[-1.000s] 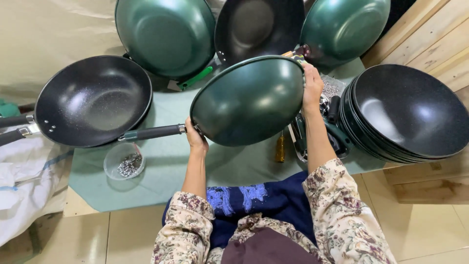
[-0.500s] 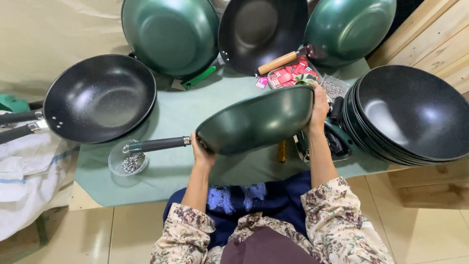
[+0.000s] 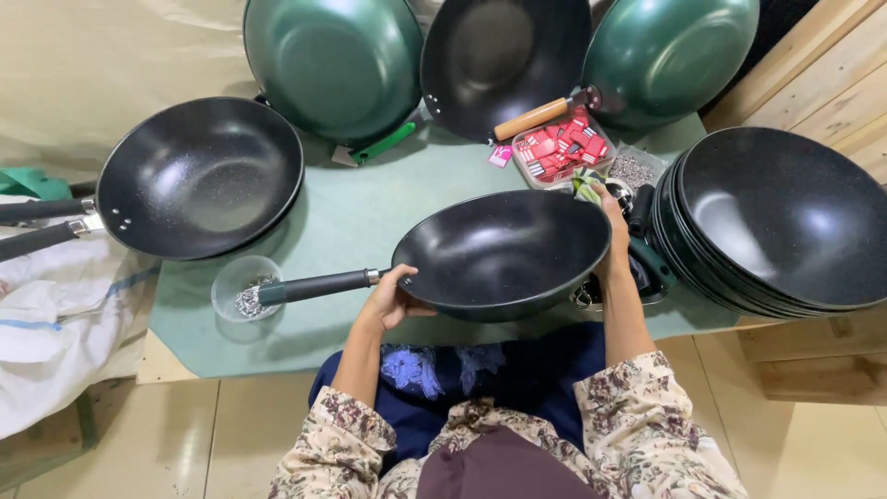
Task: Assembling handles onto pans by wiping them clean and then fastening screws with a screwdriver.
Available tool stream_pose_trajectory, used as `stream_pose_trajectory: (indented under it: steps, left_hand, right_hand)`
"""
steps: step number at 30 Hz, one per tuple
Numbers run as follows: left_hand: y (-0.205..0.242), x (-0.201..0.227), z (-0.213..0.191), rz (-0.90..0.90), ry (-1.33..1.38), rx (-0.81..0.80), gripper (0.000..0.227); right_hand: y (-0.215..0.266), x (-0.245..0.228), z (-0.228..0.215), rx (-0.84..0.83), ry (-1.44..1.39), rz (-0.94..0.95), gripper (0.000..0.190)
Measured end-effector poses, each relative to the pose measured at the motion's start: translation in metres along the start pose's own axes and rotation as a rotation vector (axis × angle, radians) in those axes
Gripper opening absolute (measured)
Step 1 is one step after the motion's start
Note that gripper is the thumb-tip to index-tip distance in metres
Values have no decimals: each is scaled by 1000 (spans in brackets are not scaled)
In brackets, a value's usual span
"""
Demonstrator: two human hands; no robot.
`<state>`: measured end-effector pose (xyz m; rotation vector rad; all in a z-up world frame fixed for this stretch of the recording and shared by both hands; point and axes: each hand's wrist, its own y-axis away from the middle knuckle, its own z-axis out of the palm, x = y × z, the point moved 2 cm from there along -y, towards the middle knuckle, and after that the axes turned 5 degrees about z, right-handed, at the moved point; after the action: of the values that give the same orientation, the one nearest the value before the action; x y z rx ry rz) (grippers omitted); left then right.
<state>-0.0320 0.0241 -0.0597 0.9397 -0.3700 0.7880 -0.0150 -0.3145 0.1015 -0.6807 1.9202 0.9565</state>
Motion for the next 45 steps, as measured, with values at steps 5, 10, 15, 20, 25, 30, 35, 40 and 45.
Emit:
stream_pose_trajectory:
  steps: [5, 10, 15, 20, 25, 30, 35, 40, 45]
  left_hand:
    - [-52, -24, -42, 71, -10, 25, 55]
    - [-56, -15, -44, 176, -127, 126, 37]
    - [29, 40, 36, 382, -127, 320, 34]
    - [-13, 44, 10, 517, -106, 394, 37]
    - [-6, 61, 21, 576, -143, 465, 37]
    - [22, 74, 52, 592, -228, 508, 35]
    - [12, 72, 41, 598, -236, 500, 29]
    - [26, 89, 57, 622, -243, 494, 31]
    - [2, 94, 40, 643, -251, 472, 27]
  right_hand:
    - [-36, 55, -8, -133, -213, -347, 36]
    - [-117, 115, 4, -223, -428, -339, 33]
    - [-93, 113, 15, -180, -455, -282, 52]
    - [-90, 121, 48, -182, -426, -260, 71]
    - [-106, 146, 71, -178, -177, -222, 81]
    - [-113, 152, 76, -146, 418, -296, 72]
    - [-66, 142, 87, -53, 609, -898, 44]
    - [-54, 163, 112, -204, 727, -1478, 17]
    - [-64, 183, 127, -278, 787, -1484, 18]
